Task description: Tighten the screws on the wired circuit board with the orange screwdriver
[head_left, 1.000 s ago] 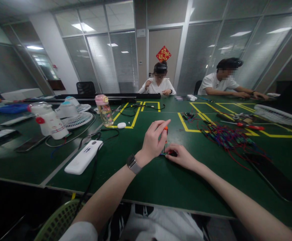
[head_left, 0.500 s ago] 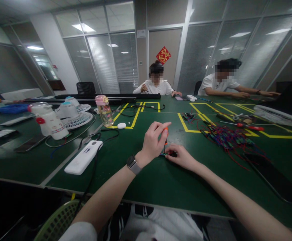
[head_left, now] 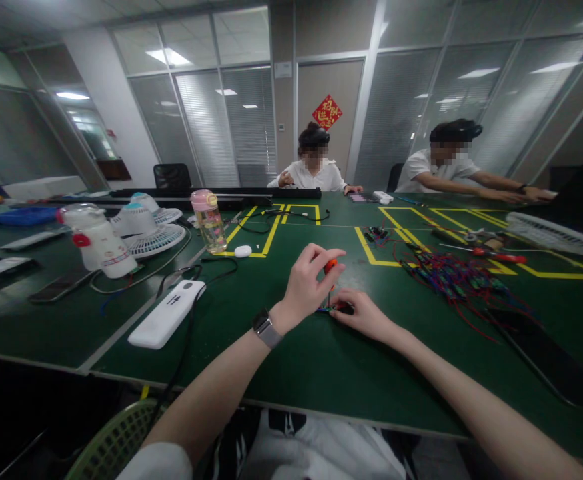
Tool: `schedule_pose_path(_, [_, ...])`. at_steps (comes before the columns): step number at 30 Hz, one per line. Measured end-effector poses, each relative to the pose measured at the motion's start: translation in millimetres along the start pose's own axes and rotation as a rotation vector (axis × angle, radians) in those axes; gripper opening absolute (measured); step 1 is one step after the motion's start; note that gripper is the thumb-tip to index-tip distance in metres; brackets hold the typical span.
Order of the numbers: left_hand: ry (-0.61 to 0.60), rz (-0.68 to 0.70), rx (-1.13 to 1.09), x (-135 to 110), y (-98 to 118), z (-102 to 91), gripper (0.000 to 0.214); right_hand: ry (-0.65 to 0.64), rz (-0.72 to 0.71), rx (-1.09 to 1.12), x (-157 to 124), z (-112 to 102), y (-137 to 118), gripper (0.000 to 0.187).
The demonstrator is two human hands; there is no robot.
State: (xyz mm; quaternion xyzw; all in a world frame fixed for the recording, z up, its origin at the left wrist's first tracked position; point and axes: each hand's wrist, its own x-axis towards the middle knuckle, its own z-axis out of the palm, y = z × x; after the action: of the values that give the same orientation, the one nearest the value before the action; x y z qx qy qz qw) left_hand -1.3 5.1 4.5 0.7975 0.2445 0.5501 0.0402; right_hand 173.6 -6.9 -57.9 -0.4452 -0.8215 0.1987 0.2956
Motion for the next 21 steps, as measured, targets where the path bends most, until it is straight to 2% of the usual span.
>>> schedule_pose_path(5, [-0.027, 0.023, -0.069, 1.6, 1.5, -1.7, 0.036, 0.002, -0.002, 0.005, 0.0, -0.9, -0.8, 0.009])
schedule_pose_path(14, [0.053, 0.001, 0.034, -2.2, 0.2, 2.8, 0.021, 0.003, 0.0, -0.003, -0.2, -0.3, -0.1, 0.01])
schedule_pose_path(19, [-0.064, 0.026, -0.048, -2.1, 2.9, 0.6, 0.039, 0.002, -0.013, -0.005, -0.1, -0.4, 0.6, 0.009])
schedule_pose_path(21, [-0.074, 0.036, -0.077, -1.1, 2.7, 0.9, 0.041, -0.004, -0.012, 0.002, -0.1, -0.7, 0.2, 0.009])
